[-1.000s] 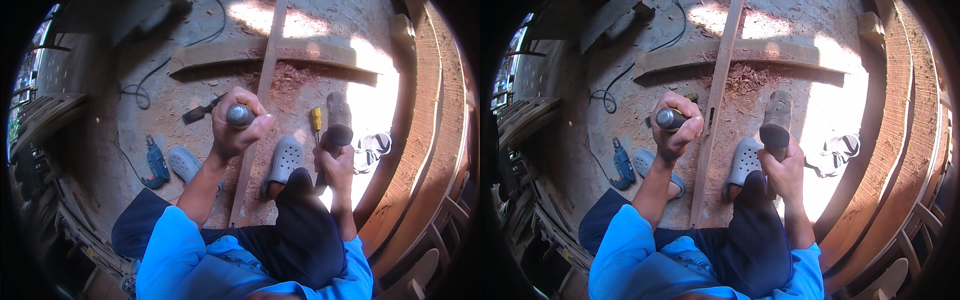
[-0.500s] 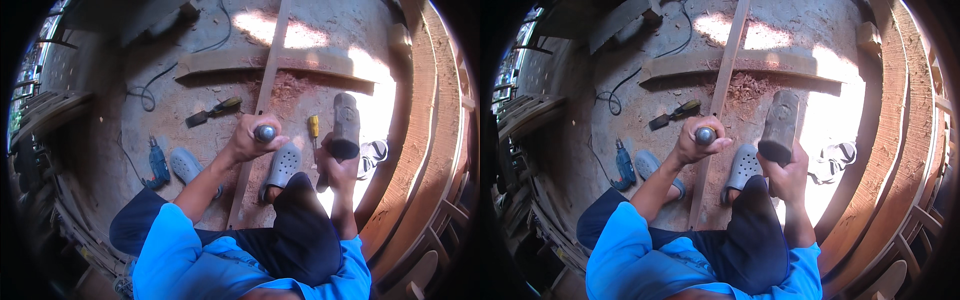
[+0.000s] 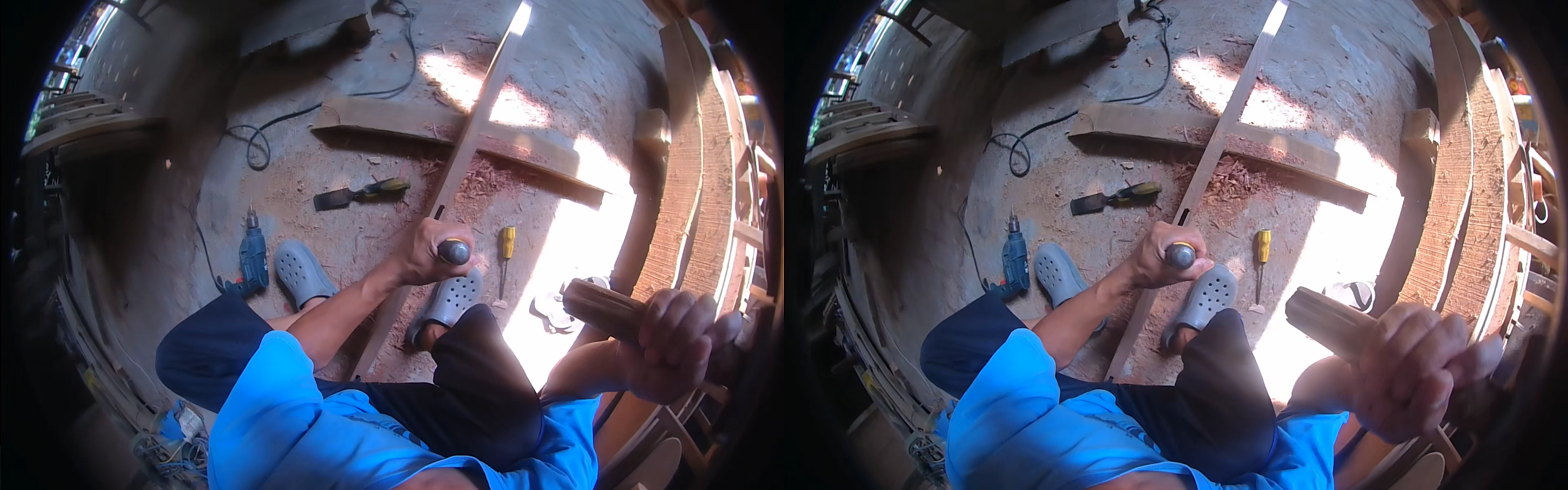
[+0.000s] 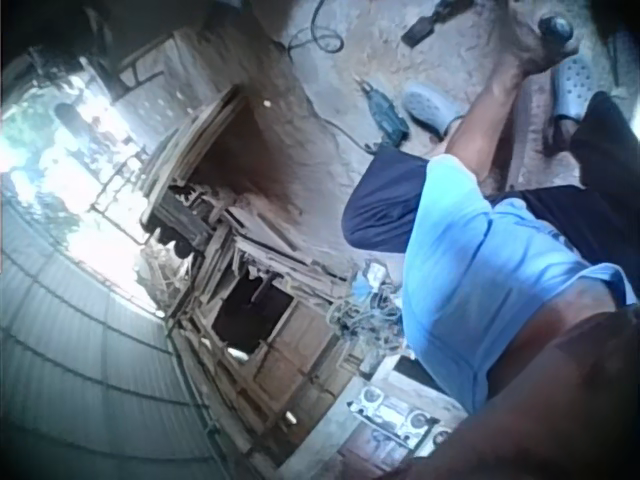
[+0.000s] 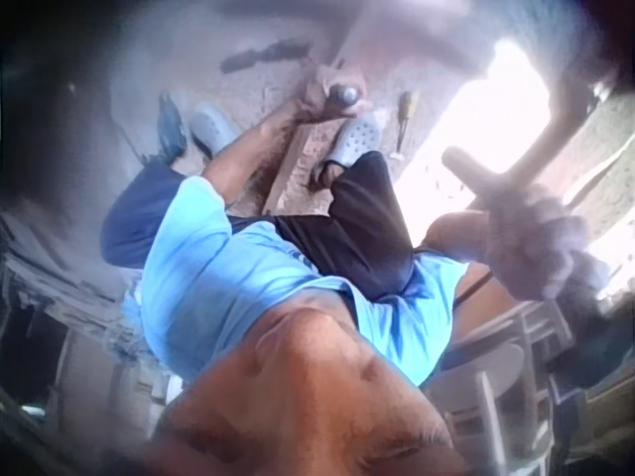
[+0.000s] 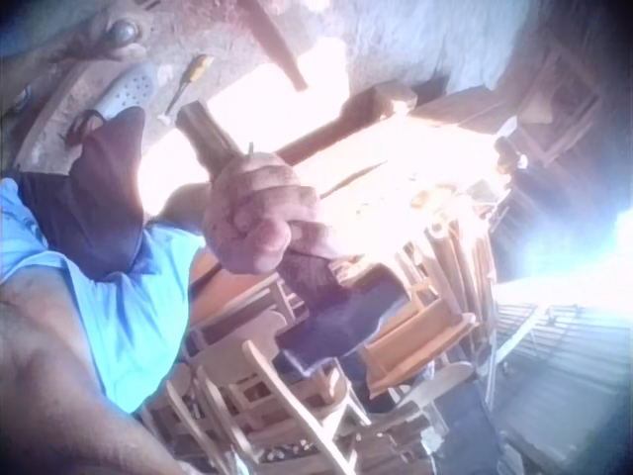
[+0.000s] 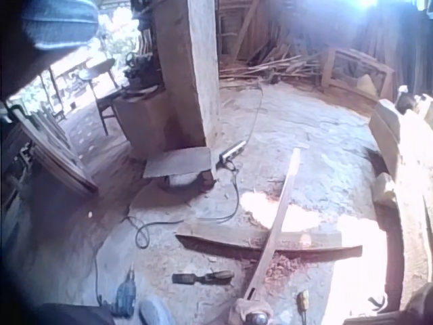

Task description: The person is sitting on the floor, using a chisel and hammer to carve a groove into a wooden plank. They repeatedly strike the chisel to remove wood and occasionally clear the debris with their hand.

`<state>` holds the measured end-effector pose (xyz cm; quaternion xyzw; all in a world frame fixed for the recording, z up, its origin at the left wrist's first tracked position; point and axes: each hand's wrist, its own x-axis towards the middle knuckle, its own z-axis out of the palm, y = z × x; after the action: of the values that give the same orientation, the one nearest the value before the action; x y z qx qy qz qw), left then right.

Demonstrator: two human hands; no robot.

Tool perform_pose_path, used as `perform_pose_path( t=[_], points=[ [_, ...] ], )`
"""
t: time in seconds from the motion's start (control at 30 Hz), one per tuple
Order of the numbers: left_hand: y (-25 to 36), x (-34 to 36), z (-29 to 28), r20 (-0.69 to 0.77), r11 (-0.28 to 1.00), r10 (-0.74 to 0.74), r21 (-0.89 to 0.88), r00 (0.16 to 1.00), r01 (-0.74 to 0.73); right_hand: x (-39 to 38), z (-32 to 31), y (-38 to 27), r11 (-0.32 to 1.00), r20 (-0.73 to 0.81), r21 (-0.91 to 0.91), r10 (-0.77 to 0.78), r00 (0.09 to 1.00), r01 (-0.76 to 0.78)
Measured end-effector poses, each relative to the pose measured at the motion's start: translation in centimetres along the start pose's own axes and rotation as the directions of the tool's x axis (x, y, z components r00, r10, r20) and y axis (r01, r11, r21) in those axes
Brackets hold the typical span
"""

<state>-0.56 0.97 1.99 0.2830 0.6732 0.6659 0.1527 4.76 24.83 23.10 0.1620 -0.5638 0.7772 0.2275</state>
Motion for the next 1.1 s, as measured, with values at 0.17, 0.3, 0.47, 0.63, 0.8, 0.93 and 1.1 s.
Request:
perform_pose_path(
  t=[0.17,0.3,0.47,0.63,0.8,0.93,1.1],
  points=[
    [-0.5,-1.2,0.4,-0.039,0.995,-0.033,-0.098,0.999,0.029,-5.1,1.8,8.0,0.177,0.057,-0.968,0.845,0.531,-0.178],
    [-1.1,1.2,-0.4,0.053,0.99,0.119,0.075,0.991,-0.123,-7.6,-1.0,9.6,0.301,-0.119,-0.807,0.761,0.638,-0.509],
    [-0.8,9.2,-1.7,0.088,0.829,-0.535,-0.137,0.84,0.542,-10.8,-2.3,7.6,0.393,-0.393,-0.469,0.709,0.586,-0.791],
    [1.7,-0.4,-0.4,0.022,0.99,0.141,0.018,0.99,-0.142,-12.7,-3.8,7.2,0.309,-0.565,-0.379,0.67,0.482,-0.872],
    [-0.3,-6.9,0.0,0.081,0.979,0.133,0.143,0.988,-0.144,-12.2,-3.2,6.9,0.378,-0.592,-0.274,0.658,0.465,-0.884],
    [1.0,-1.9,-2.3,-0.037,0.975,-0.201,-0.106,0.979,0.196,-10.6,-2.2,6.0,0.465,-0.525,-0.316,0.64,0.561,-0.827],
    [2.1,0.8,-3.0,-0.046,0.97,-0.218,-0.119,0.975,0.211,-5.0,-1.2,4.0,0.794,-0.489,-0.293,0.355,0.797,-0.533]
  ],
)
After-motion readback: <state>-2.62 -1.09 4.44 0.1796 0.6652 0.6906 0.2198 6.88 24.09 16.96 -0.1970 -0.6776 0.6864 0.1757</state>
